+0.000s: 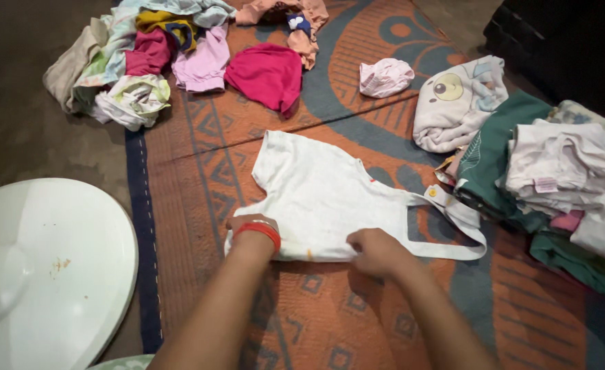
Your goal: The person folds several items of clothing by hand, including a white infant bodysuit, a pink shirt, and white infant pants, placing each folded item onto a stack.
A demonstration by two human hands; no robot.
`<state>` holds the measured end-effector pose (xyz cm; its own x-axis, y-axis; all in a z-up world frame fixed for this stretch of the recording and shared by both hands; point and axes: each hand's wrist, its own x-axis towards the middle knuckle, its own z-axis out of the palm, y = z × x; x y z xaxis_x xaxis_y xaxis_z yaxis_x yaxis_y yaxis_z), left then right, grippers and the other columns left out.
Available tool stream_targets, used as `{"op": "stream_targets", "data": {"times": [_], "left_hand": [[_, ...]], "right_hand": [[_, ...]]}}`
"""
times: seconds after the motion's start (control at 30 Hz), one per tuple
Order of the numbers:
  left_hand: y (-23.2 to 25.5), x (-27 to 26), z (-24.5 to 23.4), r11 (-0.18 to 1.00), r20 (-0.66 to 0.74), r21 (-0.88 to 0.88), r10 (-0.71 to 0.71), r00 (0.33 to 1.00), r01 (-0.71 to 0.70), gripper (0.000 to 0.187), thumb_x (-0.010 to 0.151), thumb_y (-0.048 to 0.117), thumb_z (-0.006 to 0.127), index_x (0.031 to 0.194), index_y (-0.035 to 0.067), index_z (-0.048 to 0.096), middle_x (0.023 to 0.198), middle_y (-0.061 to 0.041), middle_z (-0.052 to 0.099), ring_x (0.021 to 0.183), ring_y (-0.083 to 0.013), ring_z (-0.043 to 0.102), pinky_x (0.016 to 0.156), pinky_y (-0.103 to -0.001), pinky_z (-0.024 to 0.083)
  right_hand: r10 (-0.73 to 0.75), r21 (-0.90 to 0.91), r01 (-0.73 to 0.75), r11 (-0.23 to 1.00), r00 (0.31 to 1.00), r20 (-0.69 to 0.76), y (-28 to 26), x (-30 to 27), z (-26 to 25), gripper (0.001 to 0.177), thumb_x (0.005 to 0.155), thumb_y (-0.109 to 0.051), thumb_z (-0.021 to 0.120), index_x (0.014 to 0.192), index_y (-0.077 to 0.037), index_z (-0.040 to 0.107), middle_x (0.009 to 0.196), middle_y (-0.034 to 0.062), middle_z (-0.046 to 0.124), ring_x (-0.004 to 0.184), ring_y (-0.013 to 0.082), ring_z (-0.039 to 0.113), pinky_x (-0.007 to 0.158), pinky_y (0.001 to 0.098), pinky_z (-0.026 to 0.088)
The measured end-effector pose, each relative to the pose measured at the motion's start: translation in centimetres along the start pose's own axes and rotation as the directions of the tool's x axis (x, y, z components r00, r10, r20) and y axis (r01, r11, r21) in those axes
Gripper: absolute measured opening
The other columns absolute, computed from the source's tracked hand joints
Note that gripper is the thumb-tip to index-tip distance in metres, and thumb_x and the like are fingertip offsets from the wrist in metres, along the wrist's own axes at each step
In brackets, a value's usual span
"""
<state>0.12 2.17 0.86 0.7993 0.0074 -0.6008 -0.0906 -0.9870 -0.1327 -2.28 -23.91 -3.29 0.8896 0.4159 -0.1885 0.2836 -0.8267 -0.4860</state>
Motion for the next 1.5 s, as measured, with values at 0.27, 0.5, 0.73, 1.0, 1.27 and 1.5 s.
{"op": "stream_targets", "data": {"times": [0.27, 0.5, 0.73, 1.0, 1.27, 1.5], "left_hand": [[-1.7, 0.0, -2.1, 0.974, -0.464, -0.187, 0.027, 0.885, -0.128, 0.029, 0.095, 0.010, 0.062, 0.123, 0.015, 0.069, 0.124, -0.015, 0.070, 0.119, -0.0343, 0.068, 0.097, -0.051, 0.054], [-2.8, 0.7, -0.9, 0.943, -0.223, -0.333, -0.078, 0.972, -0.001, 0.056, 0.079, 0.023, 0.080, 0.130, 0.013, 0.058, 0.136, -0.014, 0.059, 0.125, -0.0343, 0.062, 0.098, -0.048, 0.054], [-2.4, 4.7, 1.5, 0.982, -0.191, -0.170, -0.110, 0.975, 0.078, 0.032, 0.099, 0.021, 0.060, 0.126, 0.006, 0.065, 0.132, -0.017, 0.062, 0.123, -0.0346, 0.062, 0.098, -0.050, 0.050], [1.7, 10.9, -0.4, 0.969, -0.858, 0.107, 0.204, 0.472, -0.225, 0.032, 0.100, 0.022, 0.062, 0.131, 0.014, 0.061, 0.148, -0.008, 0.057, 0.138, -0.0263, 0.053, 0.115, -0.058, 0.038], [0.2, 9.5, -8.1, 0.958, -0.173, 0.232, 0.211, 0.962, -0.169, 0.082, 0.080, 0.017, 0.084, 0.152, 0.009, 0.045, 0.152, -0.008, 0.054, 0.143, -0.0240, 0.048, 0.125, -0.063, 0.017], [-2.5, 6.5, -3.5, 0.897, -0.682, 0.352, 0.442, 0.582, -0.268, 0.022, 0.086, 0.013, 0.065, 0.105, 0.017, 0.077, 0.126, -0.008, 0.066, 0.126, -0.0283, 0.058, 0.109, -0.049, 0.041]], "right_hand": [[0.356, 0.355, -0.324, 0.877, 0.934, -0.027, 2.4, -0.5, -2.9, 0.024, 0.080, -0.025, 0.074, 0.100, -0.012, 0.071, 0.077, 0.0038, 0.071, 0.069, 0.0171, 0.070, 0.061, 0.0353, 0.055], [0.392, -0.003, -0.393, 0.919, 0.917, 0.072, 3.2, -0.8, -3.0, 0.040, 0.078, -0.047, 0.085, 0.090, -0.009, 0.078, 0.081, 0.0053, 0.075, 0.074, 0.0169, 0.069, 0.069, 0.0347, 0.053], [0.402, -0.040, -0.413, 0.910, 0.852, 0.336, 6.3, -1.5, -4.0, 0.035, 0.077, -0.042, 0.082, 0.094, -0.011, 0.082, 0.084, 0.0059, 0.079, 0.081, 0.0204, 0.074, 0.074, 0.0347, 0.056], [0.071, -0.088, -0.145, 0.985, 0.824, -0.563, 5.1, 0.0, -3.0, 0.059, 0.083, -0.021, 0.075, 0.138, -0.007, 0.059, 0.121, 0.0215, 0.067, 0.111, 0.0415, 0.063, 0.092, 0.0466, 0.050], [0.297, 0.090, -0.288, 0.954, 0.845, -0.445, 6.1, 0.5, -3.3, 0.032, 0.079, -0.019, 0.077, 0.111, -0.016, 0.073, 0.111, 0.0085, 0.071, 0.110, 0.0299, 0.067, 0.093, 0.0429, 0.052], [0.310, 0.151, -0.271, 0.951, 0.860, -0.405, 4.9, -0.6, -4.9, 0.044, 0.072, -0.012, 0.079, 0.113, -0.006, 0.064, 0.104, 0.0140, 0.069, 0.100, 0.0326, 0.067, 0.087, 0.0428, 0.054]]}}
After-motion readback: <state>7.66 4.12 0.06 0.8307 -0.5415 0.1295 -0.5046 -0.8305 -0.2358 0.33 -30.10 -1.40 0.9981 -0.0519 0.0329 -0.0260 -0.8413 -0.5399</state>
